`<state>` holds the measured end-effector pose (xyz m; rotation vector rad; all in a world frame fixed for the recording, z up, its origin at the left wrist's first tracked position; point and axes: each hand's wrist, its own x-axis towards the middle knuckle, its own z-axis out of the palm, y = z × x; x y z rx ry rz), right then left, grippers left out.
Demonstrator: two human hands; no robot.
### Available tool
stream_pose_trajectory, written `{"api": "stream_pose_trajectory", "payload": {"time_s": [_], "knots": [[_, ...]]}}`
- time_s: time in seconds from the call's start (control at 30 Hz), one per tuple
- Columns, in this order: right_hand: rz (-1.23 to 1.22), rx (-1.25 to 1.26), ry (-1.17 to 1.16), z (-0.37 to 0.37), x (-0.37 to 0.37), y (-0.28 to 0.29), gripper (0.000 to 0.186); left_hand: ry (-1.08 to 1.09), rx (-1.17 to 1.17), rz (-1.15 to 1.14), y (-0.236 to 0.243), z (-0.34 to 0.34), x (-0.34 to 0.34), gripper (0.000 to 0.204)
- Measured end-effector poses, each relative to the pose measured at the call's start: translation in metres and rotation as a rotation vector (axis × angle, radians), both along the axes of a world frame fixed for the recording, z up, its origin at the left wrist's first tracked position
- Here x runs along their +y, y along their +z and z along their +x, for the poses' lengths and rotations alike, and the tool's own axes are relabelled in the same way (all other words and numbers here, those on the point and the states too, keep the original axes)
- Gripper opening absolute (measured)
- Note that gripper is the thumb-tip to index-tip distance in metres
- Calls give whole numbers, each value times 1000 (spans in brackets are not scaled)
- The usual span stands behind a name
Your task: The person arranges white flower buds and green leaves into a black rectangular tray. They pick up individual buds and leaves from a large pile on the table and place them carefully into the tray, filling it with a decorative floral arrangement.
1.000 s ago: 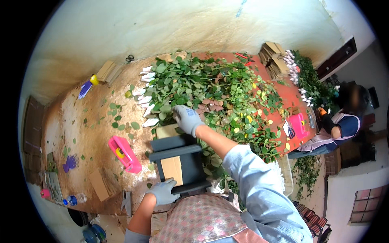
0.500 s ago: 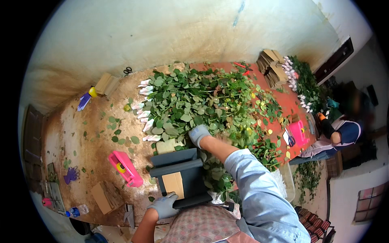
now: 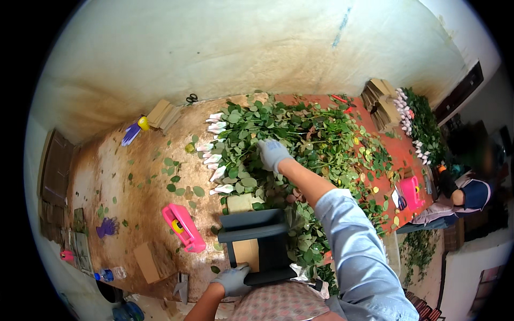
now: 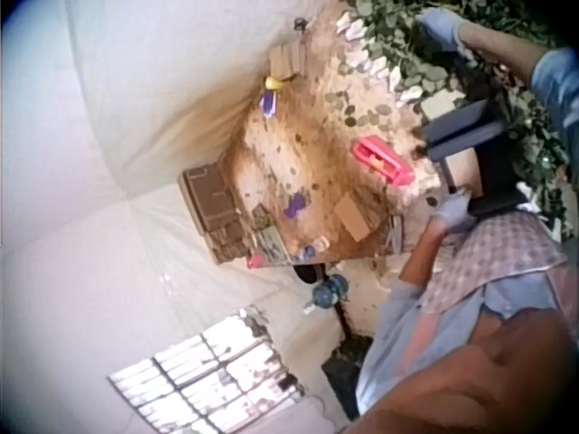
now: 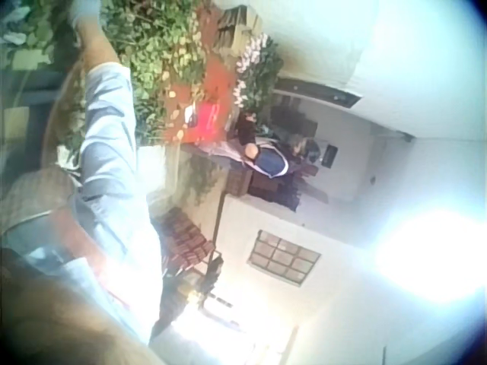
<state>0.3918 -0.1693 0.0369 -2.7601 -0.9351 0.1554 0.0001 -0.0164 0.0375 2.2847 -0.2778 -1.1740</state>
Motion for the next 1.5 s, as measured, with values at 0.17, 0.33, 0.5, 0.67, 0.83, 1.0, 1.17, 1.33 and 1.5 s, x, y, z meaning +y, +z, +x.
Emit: {"api": "stream_pose_trajectory", "payload": {"time_s": [0.17, 0.33, 0.5, 0.67, 0.83, 1.0, 1.17, 1.33, 1.5], "knots": [[-104, -8, -171, 44, 17, -59, 34, -18, 77, -7, 7, 7, -1, 80], [-451, -172, -10, 14, 17, -64, 29, 26, -15, -7, 2, -2, 1, 74], [-455, -232, 108, -1, -23, -49, 24, 19, -85, -60, -2, -5, 3, 71], [-271, -537, -33, 22, -65, 30, 23, -21, -46, -69, -2, 3, 2, 60], [440, -692, -284, 45, -123, 176, 18, 40, -99, -21, -3, -14, 5, 67], [490, -1005, -225, 57, -195, 239, 9, 18, -91, 7, -18, -17, 5, 76], [297, -560, -118, 105, -247, 204, 16, -12, -61, -3, -11, -5, -3, 76], [-476, -500, -7, 97, -199, 178, 28, -7, -2, 40, -4, -9, 1, 76], [312, -894, -417, 102, -207, 228, 20, 42, -119, 14, -6, -13, -5, 75]]}}
